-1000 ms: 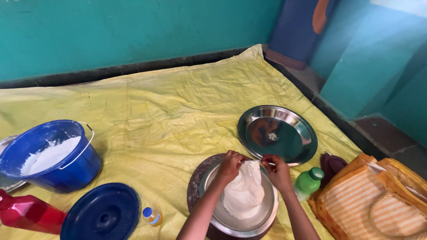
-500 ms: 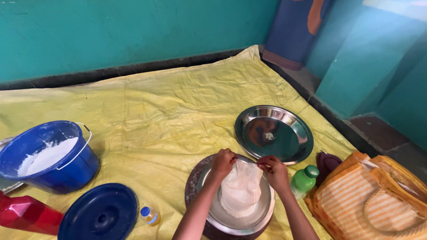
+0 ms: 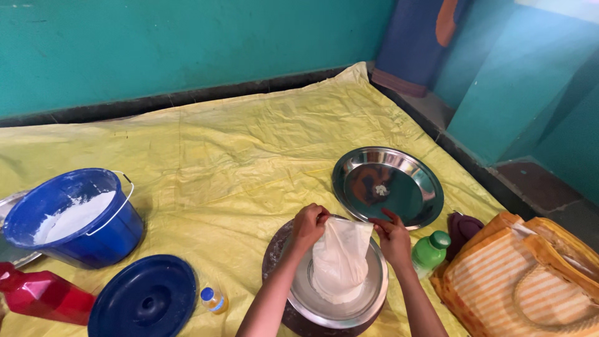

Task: The person empties a plastic bag of white powder into a metal bowl, then mixes the powder by hand. They then pour the contents into a larger metal bowl and continue mixing by hand.

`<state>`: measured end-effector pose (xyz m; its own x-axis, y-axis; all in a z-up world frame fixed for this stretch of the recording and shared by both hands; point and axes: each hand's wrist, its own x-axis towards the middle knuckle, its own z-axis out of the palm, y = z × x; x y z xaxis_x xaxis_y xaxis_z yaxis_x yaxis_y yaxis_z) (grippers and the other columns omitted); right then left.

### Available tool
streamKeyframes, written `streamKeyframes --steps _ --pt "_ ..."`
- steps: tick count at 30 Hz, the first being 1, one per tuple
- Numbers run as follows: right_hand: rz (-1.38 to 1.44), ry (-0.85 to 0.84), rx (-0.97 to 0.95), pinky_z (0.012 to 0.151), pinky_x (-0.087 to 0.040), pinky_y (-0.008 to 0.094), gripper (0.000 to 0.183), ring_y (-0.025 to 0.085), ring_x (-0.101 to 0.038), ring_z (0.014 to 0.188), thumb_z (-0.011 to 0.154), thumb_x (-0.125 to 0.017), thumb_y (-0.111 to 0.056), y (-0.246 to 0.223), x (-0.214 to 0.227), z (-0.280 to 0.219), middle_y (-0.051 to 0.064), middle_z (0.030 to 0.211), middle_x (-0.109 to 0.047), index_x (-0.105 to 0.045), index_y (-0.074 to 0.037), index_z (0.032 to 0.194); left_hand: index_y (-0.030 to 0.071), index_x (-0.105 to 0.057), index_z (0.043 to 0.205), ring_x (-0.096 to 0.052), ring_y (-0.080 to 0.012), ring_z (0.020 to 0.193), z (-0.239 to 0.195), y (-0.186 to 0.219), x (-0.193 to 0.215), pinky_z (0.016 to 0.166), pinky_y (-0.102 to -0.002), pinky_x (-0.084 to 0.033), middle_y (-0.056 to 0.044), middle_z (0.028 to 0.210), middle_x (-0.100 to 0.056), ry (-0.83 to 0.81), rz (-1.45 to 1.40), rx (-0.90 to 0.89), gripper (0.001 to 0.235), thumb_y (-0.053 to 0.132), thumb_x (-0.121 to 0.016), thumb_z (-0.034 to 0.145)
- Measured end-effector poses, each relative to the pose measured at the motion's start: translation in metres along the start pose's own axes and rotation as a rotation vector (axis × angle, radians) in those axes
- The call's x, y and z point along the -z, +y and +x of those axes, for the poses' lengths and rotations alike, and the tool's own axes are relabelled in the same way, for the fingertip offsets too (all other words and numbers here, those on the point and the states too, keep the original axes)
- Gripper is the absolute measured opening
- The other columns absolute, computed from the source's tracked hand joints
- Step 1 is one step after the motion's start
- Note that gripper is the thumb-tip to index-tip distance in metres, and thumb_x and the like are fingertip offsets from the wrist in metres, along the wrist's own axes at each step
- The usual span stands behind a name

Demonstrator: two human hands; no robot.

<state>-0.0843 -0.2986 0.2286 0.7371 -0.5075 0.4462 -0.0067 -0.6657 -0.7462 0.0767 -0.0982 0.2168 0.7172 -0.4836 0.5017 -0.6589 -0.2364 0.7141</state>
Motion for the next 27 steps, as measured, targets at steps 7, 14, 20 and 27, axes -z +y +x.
streamKeyframes --steps 7,14,20,27 --pt "0.067 -0.111 -0.102 0.076 -0.062 0.031 0.034 0.018 -0.074 0.083 0.086 -0.081 -0.015 0.018 -0.021 -0.002 0.009 0.101 -0.080 -0.077 -0.012 0.119 0.006 -0.050 0.137 -0.068 -0.0271 0.094 -0.012 -0.017 -0.036 0.084 -0.039 -0.055 -0.015 0.105 -0.070 -0.096 -0.048 0.390 0.086 0.012 -0.094 0.063" --pt "0.065 0.140 -0.230 0.070 -0.057 0.032 0.044 0.013 -0.072 0.078 0.093 -0.072 -0.036 0.050 -0.030 -0.011 0.004 0.096 -0.074 -0.068 -0.006 0.125 -0.002 -0.076 0.108 -0.072 -0.0179 0.086 -0.032 -0.053 -0.066 0.081 -0.033 -0.056 -0.011 0.100 -0.079 -0.232 -0.380 0.839 0.039 0.016 -0.087 0.075" --pt "-0.001 -0.103 -0.384 0.062 -0.049 0.036 0.044 0.020 -0.056 0.068 0.099 -0.078 -0.039 0.062 -0.051 -0.024 0.017 0.078 -0.064 -0.069 0.003 0.107 0.001 -0.071 0.104 -0.069 -0.0147 0.082 -0.032 -0.048 -0.067 0.076 -0.030 -0.055 -0.007 0.094 -0.076 -0.138 -0.500 0.743 0.035 0.008 -0.087 0.073" --pt "0.096 0.031 -0.429 0.063 -0.052 0.029 0.063 0.015 -0.067 0.066 0.069 -0.093 -0.015 0.014 -0.031 -0.024 0.007 0.076 -0.074 -0.066 -0.008 0.125 0.000 -0.066 0.098 -0.064 -0.0144 0.080 -0.029 -0.061 -0.053 0.074 -0.030 -0.056 -0.005 0.087 -0.069 -0.113 -0.405 0.624 0.042 0.001 -0.093 0.065"
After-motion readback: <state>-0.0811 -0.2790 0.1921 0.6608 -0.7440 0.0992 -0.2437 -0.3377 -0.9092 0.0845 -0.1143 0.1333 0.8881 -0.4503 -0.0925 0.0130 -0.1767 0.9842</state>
